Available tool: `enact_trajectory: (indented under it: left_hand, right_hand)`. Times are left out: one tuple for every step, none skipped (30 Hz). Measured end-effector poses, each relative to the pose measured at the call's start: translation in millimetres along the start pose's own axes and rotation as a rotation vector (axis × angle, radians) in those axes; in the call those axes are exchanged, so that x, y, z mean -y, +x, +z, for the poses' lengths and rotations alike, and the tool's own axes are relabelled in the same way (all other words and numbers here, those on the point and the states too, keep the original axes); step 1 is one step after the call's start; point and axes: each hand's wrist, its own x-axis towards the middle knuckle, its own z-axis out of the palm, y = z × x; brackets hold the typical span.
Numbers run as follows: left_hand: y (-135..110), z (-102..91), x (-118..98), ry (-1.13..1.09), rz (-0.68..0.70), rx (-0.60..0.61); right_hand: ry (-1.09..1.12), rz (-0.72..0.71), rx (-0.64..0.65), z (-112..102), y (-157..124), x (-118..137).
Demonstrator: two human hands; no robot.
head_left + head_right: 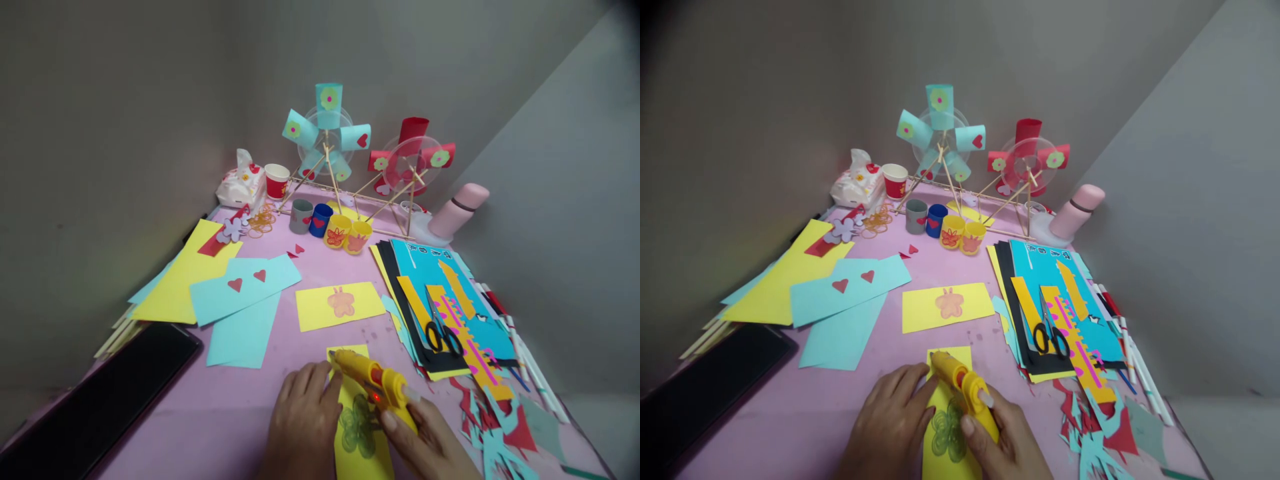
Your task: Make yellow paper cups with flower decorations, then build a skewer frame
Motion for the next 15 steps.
enact_trajectory:
  left_hand:
    - [0, -0.4, 0, -0.01, -0.009, 0.004]
    - [0, -0.7, 0, -0.019, -0.015, 0.007]
    - [0, -0.7, -1, -0.026, -0.015, 0.007]
    - [0, -0.5, -1, -0.029, -0.016, 0.007]
    - [0, -0.1, -1, -0.028, -0.014, 0.005]
    - [-1, 0.4, -1, -0.025, -0.011, -0.003]
    - [-1, 1.0, -1, -0.019, -0.008, -0.007]
    - [-1, 1.6, 0, -0.011, -0.001, -0.014]
    - [-1, 2.1, 0, -0.002, 0.005, -0.021]
    - [-1, 2.4, 0, 0.005, 0.013, -0.027]
    - [-1, 2.6, 1, 0.01, 0.017, -0.032]
    - [0, 2.6, 1, 0.013, 0.017, -0.033]
    - [0, 2.5, 1, 0.011, 0.015, -0.034]
    - [0, 2.3, 1, 0.007, 0.011, -0.032]
    - [0, 2.0, 2, 0.002, 0.007, -0.029]
  right_hand:
    - [0.008, 0.003, 0.008, 1, 1, 2]
    - [0.018, 0.009, 0.013, 1, 1, 2]
    - [0.028, 0.019, 0.012, 2, 1, 2]
    - [0.037, 0.028, 0.008, 2, 2, 2]
    - [0.042, 0.036, 0.004, 2, 2, 1]
    - [0.046, 0.043, 0.001, 2, 1, -1]
    - [0.047, 0.048, -0.005, 2, 1, -2]
    - [0.043, 0.051, -0.015, 1, 1, -4]
    - [0.032, 0.058, -0.03, 0, 0, -5]
    - [0.019, 0.069, -0.047, -1, 0, -6]
    - [0.007, 0.082, -0.069, -2, 0, -7]
    - [-0.002, 0.095, -0.093, -3, -1, -7]
    - [-0.01, 0.11, -0.117, -4, -1, -8]
    - [-0.016, 0.123, -0.138, -5, -1, -8]
    - [-0.025, 0.131, -0.156, -7, -1, -9]
